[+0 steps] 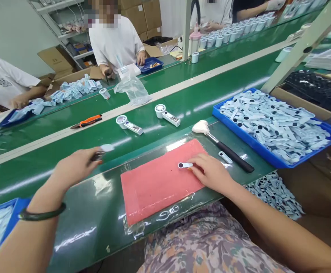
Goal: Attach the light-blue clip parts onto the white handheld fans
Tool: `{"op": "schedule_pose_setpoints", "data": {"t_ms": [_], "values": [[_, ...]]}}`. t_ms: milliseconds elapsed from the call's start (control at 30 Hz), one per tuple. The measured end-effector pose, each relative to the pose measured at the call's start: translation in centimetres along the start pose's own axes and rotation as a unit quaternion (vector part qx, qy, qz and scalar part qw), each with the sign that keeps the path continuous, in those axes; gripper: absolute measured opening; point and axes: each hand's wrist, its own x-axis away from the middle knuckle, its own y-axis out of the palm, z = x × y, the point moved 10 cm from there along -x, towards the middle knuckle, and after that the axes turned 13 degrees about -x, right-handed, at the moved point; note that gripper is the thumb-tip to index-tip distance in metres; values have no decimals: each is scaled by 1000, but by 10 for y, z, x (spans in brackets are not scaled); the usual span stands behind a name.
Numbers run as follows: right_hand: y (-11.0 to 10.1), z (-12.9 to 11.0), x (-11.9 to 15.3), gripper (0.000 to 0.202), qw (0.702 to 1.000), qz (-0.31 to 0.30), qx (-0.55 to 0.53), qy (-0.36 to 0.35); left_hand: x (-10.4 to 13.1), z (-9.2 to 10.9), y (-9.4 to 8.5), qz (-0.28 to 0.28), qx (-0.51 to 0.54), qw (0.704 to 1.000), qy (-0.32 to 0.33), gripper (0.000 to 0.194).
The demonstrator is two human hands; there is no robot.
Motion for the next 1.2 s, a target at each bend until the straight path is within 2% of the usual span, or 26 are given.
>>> {"op": "schedule_pose_setpoints", "data": {"t_ms": [67, 133, 167, 200, 233, 300, 400, 500, 600, 667, 800, 900, 933, 1000, 1067, 1100, 1200], "values": [[-6, -3, -2, 21, 999, 16, -48, 16, 3, 75, -1, -20, -34, 993, 109, 39], [-14, -10, -2, 20, 996, 40, -78, 19, 10, 153, -5, -15, -14, 977, 210, 38], [-18, -15, -2, 19, 995, 53, -86, 13, 13, 184, -6, -7, 6, 969, 246, 35], [-22, -20, -1, 19, 994, 63, -90, 5, 16, 207, -6, 2, 19, 964, 265, 31], [-24, -24, -1, 18, 994, 67, -89, -3, 17, 221, -5, 13, 30, 963, 267, 26], [-22, -33, -2, 17, 996, 50, -78, -15, 17, 225, -2, 46, 46, 970, 233, 25], [-3, -48, -10, 18, 998, -7, -42, -47, 22, 198, 0, 96, 108, 975, 167, 38], [23, -63, -22, 19, 995, -55, 32, -82, 30, 178, -1, 115, 222, 957, 145, 35], [44, -68, -32, 18, 987, -101, 96, -85, 34, 176, -6, 131, 290, 938, 140, 31], [49, -69, -35, 17, 984, -115, 105, -81, 33, 180, -7, 131, 306, 932, 144, 21], [43, -63, -36, 11, 992, -94, 47, -63, 29, 184, -4, 122, 331, 926, 130, 15], [44, -41, -36, 3, 993, -71, -93, 7, 28, 182, -2, 117, 341, 926, 115, 11], [46, -33, -35, 4, 987, -71, -142, 32, 29, 183, -2, 115, 340, 926, 115, 10], [52, -23, -32, 27, 973, -89, -205, 60, 33, 184, -5, 111, 337, 927, 122, 9], [57, -26, -28, 47, 971, -130, -196, 45, 42, 188, -7, 108, 331, 928, 135, 7], [59, -30, -26, 50, 972, -155, -174, 28, 47, 189, -8, 110, 322, 930, 138, 6], [62, -44, -17, 38, 973, -204, -109, -18, 60, 193, -7, 128, 272, 945, 127, 19]]}}
